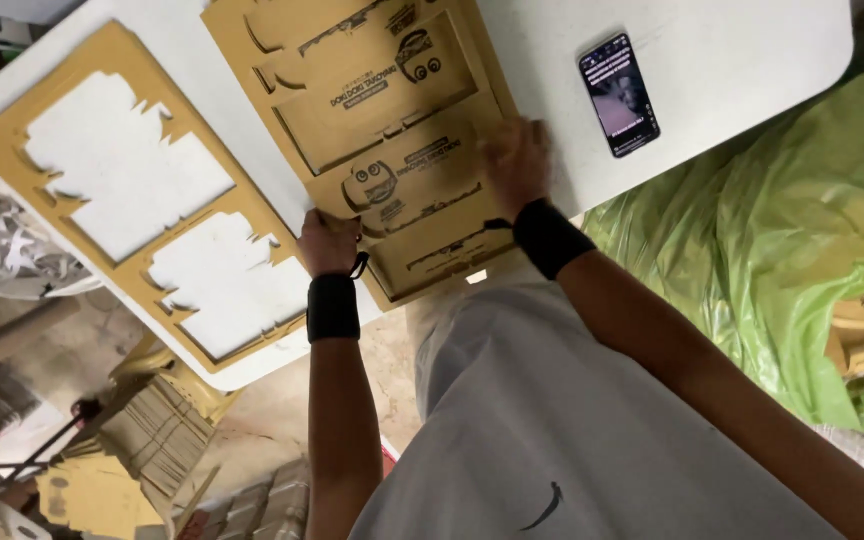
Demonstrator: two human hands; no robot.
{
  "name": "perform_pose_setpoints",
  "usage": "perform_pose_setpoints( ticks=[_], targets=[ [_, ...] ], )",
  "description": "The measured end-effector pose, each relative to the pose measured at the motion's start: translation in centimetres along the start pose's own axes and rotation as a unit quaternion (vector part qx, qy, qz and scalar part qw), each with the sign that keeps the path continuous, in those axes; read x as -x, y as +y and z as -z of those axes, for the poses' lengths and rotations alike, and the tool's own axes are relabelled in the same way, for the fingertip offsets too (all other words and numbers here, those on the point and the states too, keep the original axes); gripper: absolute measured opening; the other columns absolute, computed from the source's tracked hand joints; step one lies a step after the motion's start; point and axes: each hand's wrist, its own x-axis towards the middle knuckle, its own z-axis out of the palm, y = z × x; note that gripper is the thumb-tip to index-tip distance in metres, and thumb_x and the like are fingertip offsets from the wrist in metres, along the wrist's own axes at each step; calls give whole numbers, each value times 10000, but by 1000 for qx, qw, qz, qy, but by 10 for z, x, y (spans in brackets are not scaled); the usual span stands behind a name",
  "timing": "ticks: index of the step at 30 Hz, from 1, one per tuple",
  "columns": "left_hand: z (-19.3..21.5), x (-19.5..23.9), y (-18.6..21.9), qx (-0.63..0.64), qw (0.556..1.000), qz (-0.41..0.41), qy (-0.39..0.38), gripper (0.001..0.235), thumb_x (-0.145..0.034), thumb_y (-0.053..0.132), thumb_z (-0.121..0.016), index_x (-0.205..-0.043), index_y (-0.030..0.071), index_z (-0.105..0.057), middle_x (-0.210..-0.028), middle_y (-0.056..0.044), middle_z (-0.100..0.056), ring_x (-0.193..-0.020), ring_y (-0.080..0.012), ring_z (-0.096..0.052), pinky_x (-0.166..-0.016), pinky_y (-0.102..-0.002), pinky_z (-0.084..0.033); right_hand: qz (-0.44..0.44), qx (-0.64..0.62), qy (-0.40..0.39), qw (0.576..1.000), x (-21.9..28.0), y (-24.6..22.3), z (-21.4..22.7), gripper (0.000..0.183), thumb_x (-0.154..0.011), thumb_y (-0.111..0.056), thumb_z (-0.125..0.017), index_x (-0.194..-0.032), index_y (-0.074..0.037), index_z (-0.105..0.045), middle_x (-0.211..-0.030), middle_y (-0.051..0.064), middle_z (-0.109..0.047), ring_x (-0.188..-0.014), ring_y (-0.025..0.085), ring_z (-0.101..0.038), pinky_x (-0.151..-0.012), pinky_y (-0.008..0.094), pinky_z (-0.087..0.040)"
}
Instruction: Punching out cardboard centers and folding the remaining sheets into packaging inserts.
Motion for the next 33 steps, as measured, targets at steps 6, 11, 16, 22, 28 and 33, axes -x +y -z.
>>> perform_pose_setpoints(
  ticks=[6, 11, 16, 22, 28, 33],
  targets=[
    [-5, -2, -24, 21, 999, -10, 29, 356, -771, 250, -821, -1036, 61, -677, -948, -176, -745, -1017, -459, -707, -865, -557, -591, -31, 39, -187, 981, -5, -3, -7, 642, -930, -214, -710, -1467, -28, -413, -1244, 178, -399, -1216, 402, -438, -1044, 530, -467],
    [-10, -3, -20, 6, 999, 34, 29, 348, -772, 266, -816, -1035, 85, -679, -977, -178, -749, -1025, -444, -715, -875, -542, -594, -188, -41, -231, 954, -31, 23, -40, 594, -899, -409, -702, -1312, -132, -378, -1307, 151, -335, -1277, 370, -355, -1097, 535, -378],
    [-18, -9, -29, 16, 998, 53, 23, 349, -779, 258, -824, -1041, 86, -670, -1006, -188, -749, -1058, -451, -706, -888, -534, -586, -252, -161, -234, 925, -42, 17, -27, 636, -831, -466, -725, -1218, -91, -387, -1264, 225, -409, -1232, 414, -469, -1050, 520, -439],
    [-29, -3, -28, 35, 997, 58, 38, 476, -777, 332, -785, -1198, 163, -641, -1155, -148, -735, -1136, -402, -688, -957, -533, -588, -141, -125, -330, 925, -65, 44, -27, 398, -817, -391, -747, -1126, -173, -623, -910, 80, -724, -827, 276, -751, -724, 471, -573],
    [-54, 34, 76, 58, 958, -149, 236, 541, -760, -82, -676, -1246, 147, -605, -1276, -131, -565, -1255, -414, -569, -1058, -595, -552, -87, -107, -343, 929, -85, 37, 0, 237, -846, -303, -742, -948, -89, -741, -832, 119, -711, -811, 320, -726, -706, 439, -573],
    [-99, 64, 169, 77, 982, -25, 168, 1218, -699, 423, -967, -1625, 353, -180, -1724, -187, 20, -1559, -559, 105, -1128, -849, 34, -60, -106, -310, 943, -85, 54, -13, 171, -837, -296, -746, -906, -140, -765, -802, 126, -725, -798, 330, -730, -669, 429, -566]
  ],
)
